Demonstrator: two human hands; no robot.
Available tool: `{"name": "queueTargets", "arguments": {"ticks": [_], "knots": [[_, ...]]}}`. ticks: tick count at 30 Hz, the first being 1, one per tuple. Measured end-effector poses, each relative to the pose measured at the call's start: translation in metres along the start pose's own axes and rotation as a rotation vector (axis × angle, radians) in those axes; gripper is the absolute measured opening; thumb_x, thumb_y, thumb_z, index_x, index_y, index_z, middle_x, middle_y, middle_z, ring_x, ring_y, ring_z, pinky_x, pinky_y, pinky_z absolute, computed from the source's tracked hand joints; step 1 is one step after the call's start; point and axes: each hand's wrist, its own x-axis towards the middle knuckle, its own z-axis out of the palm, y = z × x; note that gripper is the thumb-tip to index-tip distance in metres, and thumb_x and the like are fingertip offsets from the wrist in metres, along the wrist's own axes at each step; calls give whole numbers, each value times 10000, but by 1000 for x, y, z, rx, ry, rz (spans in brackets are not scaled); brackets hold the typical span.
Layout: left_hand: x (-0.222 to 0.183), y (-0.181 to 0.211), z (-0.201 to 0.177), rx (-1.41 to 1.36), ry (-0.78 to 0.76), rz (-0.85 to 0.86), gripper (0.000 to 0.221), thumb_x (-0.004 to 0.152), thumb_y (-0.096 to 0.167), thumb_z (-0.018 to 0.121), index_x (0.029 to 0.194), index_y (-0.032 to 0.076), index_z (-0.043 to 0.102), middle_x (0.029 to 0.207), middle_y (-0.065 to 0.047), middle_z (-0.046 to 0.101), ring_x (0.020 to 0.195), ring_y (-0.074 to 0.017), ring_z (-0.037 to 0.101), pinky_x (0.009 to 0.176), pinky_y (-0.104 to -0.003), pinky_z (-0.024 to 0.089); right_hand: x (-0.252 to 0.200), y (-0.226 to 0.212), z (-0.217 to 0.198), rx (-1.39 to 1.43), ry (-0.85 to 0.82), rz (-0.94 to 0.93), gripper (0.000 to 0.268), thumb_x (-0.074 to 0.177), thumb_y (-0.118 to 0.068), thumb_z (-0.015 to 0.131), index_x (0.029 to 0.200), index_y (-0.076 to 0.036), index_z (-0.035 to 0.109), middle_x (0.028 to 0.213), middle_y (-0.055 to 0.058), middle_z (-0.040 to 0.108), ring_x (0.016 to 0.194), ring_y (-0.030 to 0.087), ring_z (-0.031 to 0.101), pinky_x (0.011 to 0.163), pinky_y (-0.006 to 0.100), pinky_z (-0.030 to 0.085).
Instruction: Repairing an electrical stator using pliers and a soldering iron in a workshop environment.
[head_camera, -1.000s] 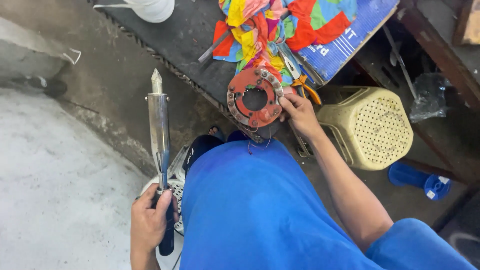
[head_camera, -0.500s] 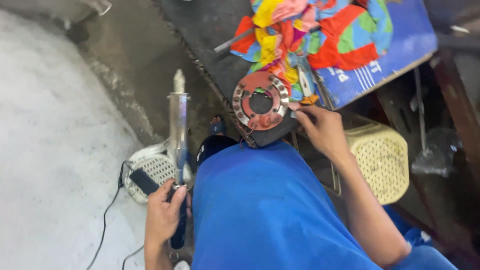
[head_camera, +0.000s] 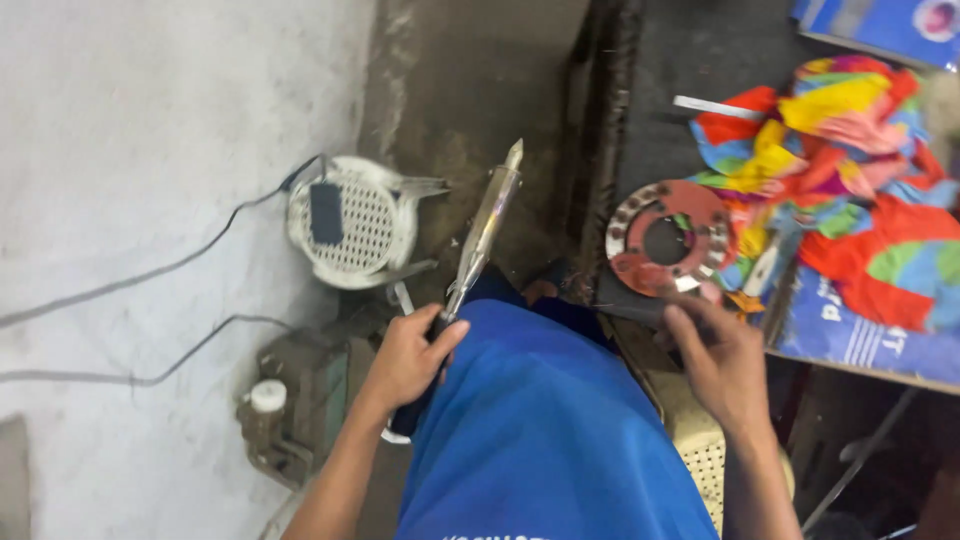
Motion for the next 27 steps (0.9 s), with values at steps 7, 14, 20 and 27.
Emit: {"name": "queueTargets", "arguments": {"ticks": [7,14,20,27], "knots": [[0,-53,-12,-70,138,-35,282,936,179,825,834,-5,638,532,-148,652,412,-227,667,439,-342,531,5,-43,70,94,-337,30,229,1015,-171,731,1163,-46,852,840,201,850,804,298,839,760,433,648],[-14,-159,-46,543,318,-54,498,1003,485,714,1229,41,699,904,-288,795,829,-472,794,718,-565,597,11,-65,132,3,-504,23,257,969,-190,773,1148,-26,856,928,238,870,848,343,858,769,473,682],[-74,-177,-46,601,427,-168,446,1085,436,608,1352,79,629,1131,-227,803,910,-447,800,787,-591,621,20,-84,182,-93,-669,-137,268,1006,-235,750,1149,-24,836,948,235,850,856,376,842,782,497,658],[-119,-259,58,471,1196,-198,300,814,447,819,868,193,668,616,-100,723,574,-372,743,555,-491,587,10,-65,191,-450,-998,-285,275,1030,-258,714,1190,-68,831,995,207,860,928,388,841,797,485,665]]}}
